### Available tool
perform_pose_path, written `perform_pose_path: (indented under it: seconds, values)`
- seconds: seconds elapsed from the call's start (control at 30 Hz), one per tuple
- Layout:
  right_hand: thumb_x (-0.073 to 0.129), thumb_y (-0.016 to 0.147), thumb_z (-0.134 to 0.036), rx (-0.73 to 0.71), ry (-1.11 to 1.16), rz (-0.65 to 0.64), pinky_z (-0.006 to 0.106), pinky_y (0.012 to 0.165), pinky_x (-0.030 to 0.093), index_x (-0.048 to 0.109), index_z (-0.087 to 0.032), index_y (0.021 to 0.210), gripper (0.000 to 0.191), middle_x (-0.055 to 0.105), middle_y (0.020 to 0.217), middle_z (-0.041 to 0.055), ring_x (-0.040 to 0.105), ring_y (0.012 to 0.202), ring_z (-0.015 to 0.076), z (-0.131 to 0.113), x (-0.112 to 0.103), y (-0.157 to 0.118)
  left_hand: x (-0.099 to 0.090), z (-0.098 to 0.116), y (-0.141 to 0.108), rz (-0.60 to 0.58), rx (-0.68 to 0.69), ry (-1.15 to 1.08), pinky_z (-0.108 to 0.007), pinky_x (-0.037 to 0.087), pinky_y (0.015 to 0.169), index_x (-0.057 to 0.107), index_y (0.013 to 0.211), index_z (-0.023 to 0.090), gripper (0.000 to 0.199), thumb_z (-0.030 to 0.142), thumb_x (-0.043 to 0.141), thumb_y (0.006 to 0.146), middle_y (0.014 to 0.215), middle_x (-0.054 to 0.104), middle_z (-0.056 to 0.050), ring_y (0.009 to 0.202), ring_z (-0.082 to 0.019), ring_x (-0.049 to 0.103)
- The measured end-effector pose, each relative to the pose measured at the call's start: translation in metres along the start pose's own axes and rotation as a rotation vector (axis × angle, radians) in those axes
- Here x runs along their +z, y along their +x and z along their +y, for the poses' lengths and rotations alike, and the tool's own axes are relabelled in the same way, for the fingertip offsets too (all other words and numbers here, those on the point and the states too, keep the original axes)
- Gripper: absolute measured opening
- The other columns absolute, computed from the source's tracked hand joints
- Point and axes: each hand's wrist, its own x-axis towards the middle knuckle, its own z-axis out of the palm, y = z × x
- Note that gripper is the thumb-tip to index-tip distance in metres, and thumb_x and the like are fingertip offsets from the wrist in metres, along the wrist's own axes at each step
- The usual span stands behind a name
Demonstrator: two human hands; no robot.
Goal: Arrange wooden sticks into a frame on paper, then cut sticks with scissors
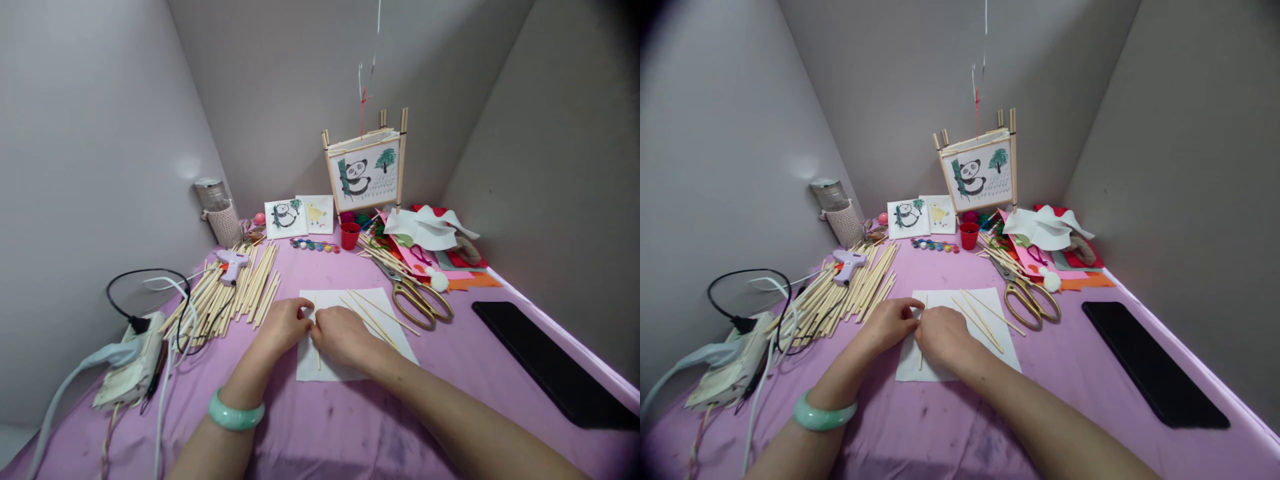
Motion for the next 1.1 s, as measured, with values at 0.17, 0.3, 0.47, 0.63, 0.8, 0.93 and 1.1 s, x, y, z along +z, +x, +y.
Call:
perform_pose_path:
  seconds: [0.17,0.3,0.47,0.63,0.8,0.93,1.1]
  values:
    - [0.043,0.087,-0.024,0.002,-0.003,-0.002,0.031,0.072,0.048,0.071,-0.01,0.101,0.034,0.071,0.096,0.0182,0.067,0.093,0.0289,0.0,-0.001,0.0,0.0,0.001,0.0,-0.002,-0.008,0.004,-0.024,0.037,0.063,0.072,0.1,0.019,0.035,0.012,0.062,0.067,0.068,0.067,0.0,0.064,-0.013,0.057]
    - [0.043,0.087,-0.023,0.0,-0.009,-0.001,0.031,0.072,0.048,0.071,-0.01,0.1,0.033,0.071,0.095,0.0175,0.067,0.092,0.029,-0.001,-0.001,-0.001,0.0,0.0,0.0,0.001,-0.016,0.008,-0.024,0.038,0.064,0.071,0.099,0.018,0.034,0.011,0.062,0.067,0.069,0.067,0.0,0.065,-0.013,0.058]
    - [0.041,0.091,-0.029,-0.011,-0.003,0.006,0.03,0.07,0.046,0.071,-0.012,0.097,0.035,0.072,0.093,0.0166,0.067,0.089,0.027,0.0,-0.002,-0.003,0.0,0.0,0.0,-0.005,-0.023,0.01,-0.024,0.038,0.064,0.071,0.098,0.018,0.032,0.013,0.063,0.068,0.07,0.067,0.0,0.065,-0.013,0.058]
    - [0.042,0.09,-0.033,-0.013,0.003,0.082,0.028,0.065,0.039,0.068,-0.016,0.095,0.031,0.071,0.094,0.0115,0.065,0.088,0.0235,0.034,-0.018,-0.006,-0.003,0.002,-0.002,-0.008,-0.021,-0.001,-0.025,0.038,0.065,0.071,0.098,0.019,0.03,0.018,0.062,0.069,0.069,0.067,0.0,0.065,-0.014,0.058]
    - [0.047,0.088,-0.029,0.07,-0.014,0.172,0.026,0.058,0.03,0.064,-0.019,0.086,0.02,0.07,0.086,0.0051,0.061,0.077,0.0167,0.077,-0.028,-0.016,-0.007,0.005,-0.004,-0.004,-0.043,-0.005,-0.025,0.038,0.065,0.071,0.097,0.019,0.028,0.02,0.062,0.071,0.072,0.067,-0.001,0.067,-0.015,0.058]
    - [0.052,0.085,-0.032,0.085,-0.054,0.143,0.026,0.056,0.028,0.064,-0.019,0.084,0.018,0.069,0.084,0.0057,0.061,0.074,0.0177,0.083,-0.016,-0.022,-0.008,0.006,-0.005,-0.011,-0.055,-0.001,-0.025,0.038,0.064,0.071,0.098,0.018,0.028,0.02,0.062,0.071,0.07,0.067,-0.001,0.067,-0.015,0.058]
    - [0.049,0.087,-0.029,0.112,-0.127,0.139,0.027,0.062,0.033,0.064,-0.017,0.093,0.02,0.069,0.092,0.0098,0.063,0.082,0.0211,0.079,-0.002,-0.017,-0.008,0.008,-0.005,-0.021,-0.066,0.016,-0.025,0.038,0.064,0.071,0.099,0.018,0.029,0.02,0.062,0.071,0.07,0.067,-0.001,0.066,-0.015,0.058]
